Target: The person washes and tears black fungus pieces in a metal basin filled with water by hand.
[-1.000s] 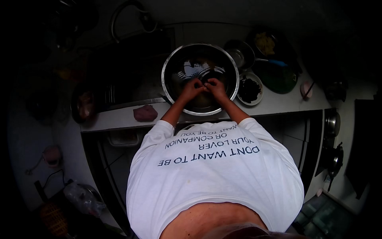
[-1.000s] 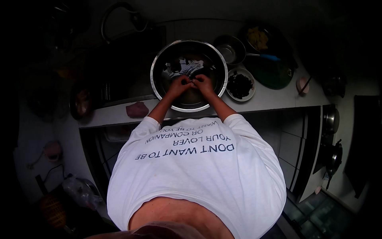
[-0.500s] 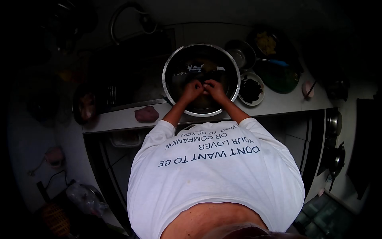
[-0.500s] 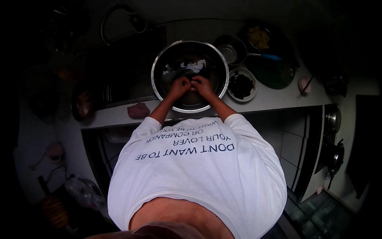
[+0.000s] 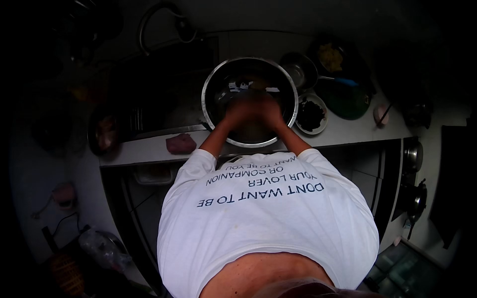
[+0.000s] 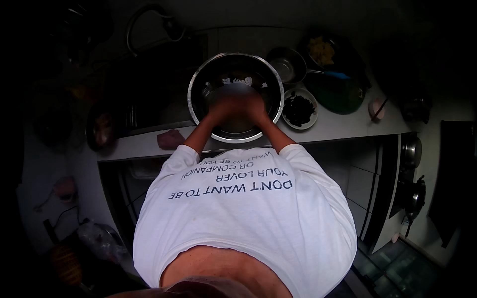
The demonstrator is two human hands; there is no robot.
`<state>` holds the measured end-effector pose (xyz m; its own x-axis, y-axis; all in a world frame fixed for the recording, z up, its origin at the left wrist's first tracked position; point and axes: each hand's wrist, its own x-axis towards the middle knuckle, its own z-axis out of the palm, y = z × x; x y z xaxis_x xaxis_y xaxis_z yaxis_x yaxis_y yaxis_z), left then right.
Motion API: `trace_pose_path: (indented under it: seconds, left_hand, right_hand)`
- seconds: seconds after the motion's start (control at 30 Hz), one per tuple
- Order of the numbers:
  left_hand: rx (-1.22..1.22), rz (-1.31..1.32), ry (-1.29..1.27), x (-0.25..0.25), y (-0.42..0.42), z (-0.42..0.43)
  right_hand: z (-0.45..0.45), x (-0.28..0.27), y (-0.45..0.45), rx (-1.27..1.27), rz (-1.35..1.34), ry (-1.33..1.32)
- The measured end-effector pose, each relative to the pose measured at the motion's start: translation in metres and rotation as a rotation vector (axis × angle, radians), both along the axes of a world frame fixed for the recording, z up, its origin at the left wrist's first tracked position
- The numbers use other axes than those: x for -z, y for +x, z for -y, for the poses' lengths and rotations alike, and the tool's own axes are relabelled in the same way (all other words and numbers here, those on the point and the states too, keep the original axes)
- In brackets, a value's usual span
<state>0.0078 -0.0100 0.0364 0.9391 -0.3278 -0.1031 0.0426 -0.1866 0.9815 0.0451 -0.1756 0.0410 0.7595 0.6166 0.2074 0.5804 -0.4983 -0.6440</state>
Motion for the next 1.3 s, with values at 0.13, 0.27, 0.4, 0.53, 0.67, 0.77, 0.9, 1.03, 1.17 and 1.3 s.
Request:
trace_pose_path:
  seconds: [0.13,0.27,0.4,0.53,0.67,0.77,0.9,1.03,1.17,1.3]
  left_hand:
    - [-0.145,-0.496,-0.247,0.005,-0.003,-0.002]
    - [-0.016,-0.237,-0.212,0.005,-0.005,-0.001]
    - [0.081,0.020,-0.260,-0.007,-0.005,-0.004]
    - [0.014,-0.001,-0.324,-0.025,-0.005,-0.001]
    - [-0.258,-0.345,-0.356,0.025,-0.008,-0.001]
    - [-0.263,0.121,0.277,0.039,0.000,-0.004]
    - [-0.433,-0.220,-0.012,0.058,-0.002,-0.009]
    - [-0.413,-0.068,0.493,0.048,-0.004,-0.004]
    - [-0.296,-0.049,0.810,0.049,-0.006,0.003]
    - [-0.400,0.008,0.298,0.065,-0.005,-0.004]
  right_hand:
    - [0.001,-0.003,-0.007,-0.055,0.075,0.099]
    - [-0.004,-0.023,-0.011,-0.054,-0.056,0.129]
    - [-0.005,-0.014,-0.008,-0.083,0.085,0.080]
    - [-0.012,-0.030,-0.010,-0.060,0.107,0.055]
    - [-0.008,-0.006,-0.008,0.021,0.063,0.082]
    - [-0.006,-0.003,-0.007,0.104,0.181,-0.065]
    - [0.005,0.008,0.001,0.261,-0.078,0.034]
    - [0.009,0.031,0.003,0.399,-0.758,0.346]
    - [0.002,0.034,-0.007,0.195,-0.858,0.181]
    - [0.005,0.031,0.002,0.302,-0.980,0.367]
